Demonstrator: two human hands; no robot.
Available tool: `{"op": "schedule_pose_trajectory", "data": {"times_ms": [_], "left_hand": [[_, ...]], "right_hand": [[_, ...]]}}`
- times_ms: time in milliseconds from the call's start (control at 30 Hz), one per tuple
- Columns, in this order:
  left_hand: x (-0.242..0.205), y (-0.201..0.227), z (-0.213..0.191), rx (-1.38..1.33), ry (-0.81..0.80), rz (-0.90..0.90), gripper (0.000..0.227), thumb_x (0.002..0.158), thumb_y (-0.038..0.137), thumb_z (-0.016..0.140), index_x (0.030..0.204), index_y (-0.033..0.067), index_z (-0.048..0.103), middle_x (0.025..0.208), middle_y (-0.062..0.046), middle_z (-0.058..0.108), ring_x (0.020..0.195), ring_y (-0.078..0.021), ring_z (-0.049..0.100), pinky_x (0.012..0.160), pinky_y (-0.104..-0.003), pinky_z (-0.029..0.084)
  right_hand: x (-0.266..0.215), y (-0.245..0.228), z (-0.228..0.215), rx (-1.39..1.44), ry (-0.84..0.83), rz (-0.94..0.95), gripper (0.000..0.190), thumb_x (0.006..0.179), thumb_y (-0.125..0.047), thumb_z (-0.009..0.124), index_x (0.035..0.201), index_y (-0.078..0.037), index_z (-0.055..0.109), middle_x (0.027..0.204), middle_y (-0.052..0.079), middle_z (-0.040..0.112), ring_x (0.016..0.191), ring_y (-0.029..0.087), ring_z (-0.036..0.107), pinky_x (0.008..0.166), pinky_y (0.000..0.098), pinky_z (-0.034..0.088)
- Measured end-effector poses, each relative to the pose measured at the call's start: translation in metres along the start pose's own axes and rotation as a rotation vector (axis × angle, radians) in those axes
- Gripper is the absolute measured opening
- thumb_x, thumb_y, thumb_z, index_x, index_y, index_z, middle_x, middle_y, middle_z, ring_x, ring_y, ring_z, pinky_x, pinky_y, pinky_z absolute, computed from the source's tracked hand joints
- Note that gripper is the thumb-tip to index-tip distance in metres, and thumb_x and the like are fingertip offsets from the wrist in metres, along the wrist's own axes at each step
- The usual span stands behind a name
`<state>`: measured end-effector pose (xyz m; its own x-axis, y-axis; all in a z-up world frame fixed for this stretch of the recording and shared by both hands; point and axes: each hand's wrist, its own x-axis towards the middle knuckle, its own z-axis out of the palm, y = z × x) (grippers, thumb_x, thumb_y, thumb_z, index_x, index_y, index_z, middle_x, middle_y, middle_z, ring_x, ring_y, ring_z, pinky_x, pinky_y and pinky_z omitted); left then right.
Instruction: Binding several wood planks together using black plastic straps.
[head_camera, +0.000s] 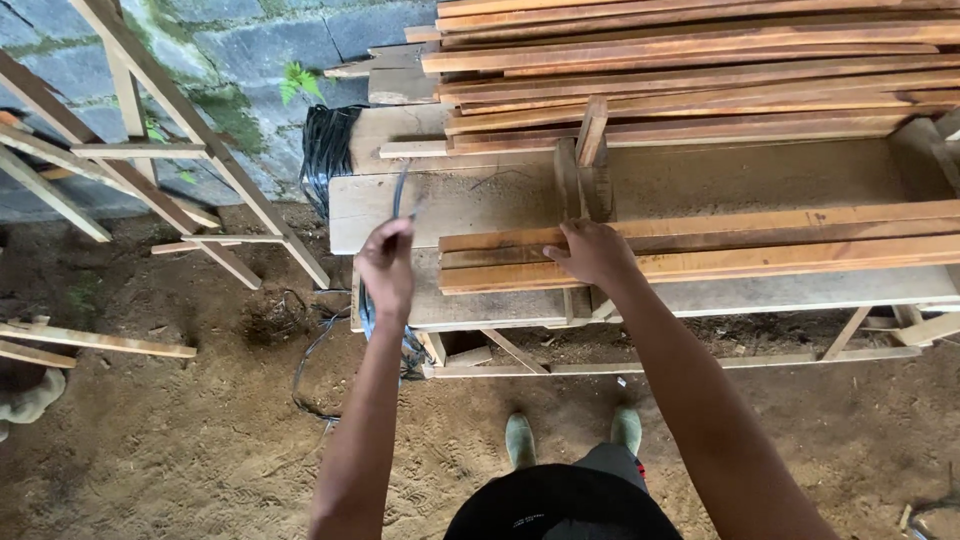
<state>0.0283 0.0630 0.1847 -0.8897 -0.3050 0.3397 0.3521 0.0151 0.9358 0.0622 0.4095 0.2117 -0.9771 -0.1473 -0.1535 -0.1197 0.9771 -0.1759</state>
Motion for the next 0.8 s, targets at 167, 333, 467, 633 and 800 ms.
{"op": "schedule_pose_trajectory", "data": {"times_ms": [167,333,467,633,800], "left_hand": [[-0.003,0.095,0.044,-0.107,-0.222,0.127,0.012,0.102,0.0,0.072,0.112,0.0042,0.075,0.105,-0.004,0.078,0.081,-0.0062,0.063,0.072,-0.021,0.051],[-0.016,0.098,0.074,-0.186,-0.195,-0.011,0.015,0.095,-0.002,0.074,0.11,0.002,0.074,0.098,0.0,0.076,0.085,-0.0051,0.066,0.078,-0.022,0.056],[-0.034,0.098,0.093,-0.177,-0.265,-0.041,0.013,0.095,-0.001,0.074,0.107,0.0036,0.073,0.098,-0.002,0.077,0.087,-0.0073,0.07,0.081,-0.024,0.061],[-0.055,0.114,0.107,-0.117,-0.42,0.048,0.015,0.093,0.003,0.075,0.106,0.0057,0.069,0.103,-0.005,0.078,0.094,-0.0097,0.076,0.086,-0.026,0.065],[-0.05,0.134,0.101,-0.212,-0.632,-0.188,0.01,0.101,0.013,0.067,0.109,0.0082,0.072,0.102,-0.004,0.078,0.091,-0.0114,0.078,0.081,-0.028,0.063]], "right_hand": [[-0.018,-0.015,-0.018,0.121,0.033,-0.024,0.064,0.101,-0.058,0.052,0.131,-0.003,0.061,0.112,0.017,0.072,0.099,0.03,0.071,0.089,0.0469,0.057],[-0.028,-0.033,-0.039,0.385,0.174,0.022,0.053,0.104,-0.055,0.048,0.125,-0.012,0.072,0.087,0.015,0.072,0.071,0.026,0.069,0.066,0.0413,0.058],[-0.033,-0.074,-0.075,0.721,0.179,0.015,0.042,0.112,-0.04,0.046,0.138,-0.016,0.068,0.091,0.018,0.073,0.076,0.027,0.065,0.068,0.0382,0.055],[-0.027,-0.085,-0.091,1.19,0.452,-0.389,0.034,0.112,-0.03,0.053,0.126,-0.003,0.069,0.109,0.011,0.077,0.1,0.02,0.073,0.088,0.0319,0.06],[-0.035,-0.071,-0.127,1.508,0.378,-0.063,0.029,0.106,-0.029,0.052,0.102,-0.006,0.069,0.082,0.004,0.07,0.076,0.016,0.07,0.072,0.0316,0.062]]}}
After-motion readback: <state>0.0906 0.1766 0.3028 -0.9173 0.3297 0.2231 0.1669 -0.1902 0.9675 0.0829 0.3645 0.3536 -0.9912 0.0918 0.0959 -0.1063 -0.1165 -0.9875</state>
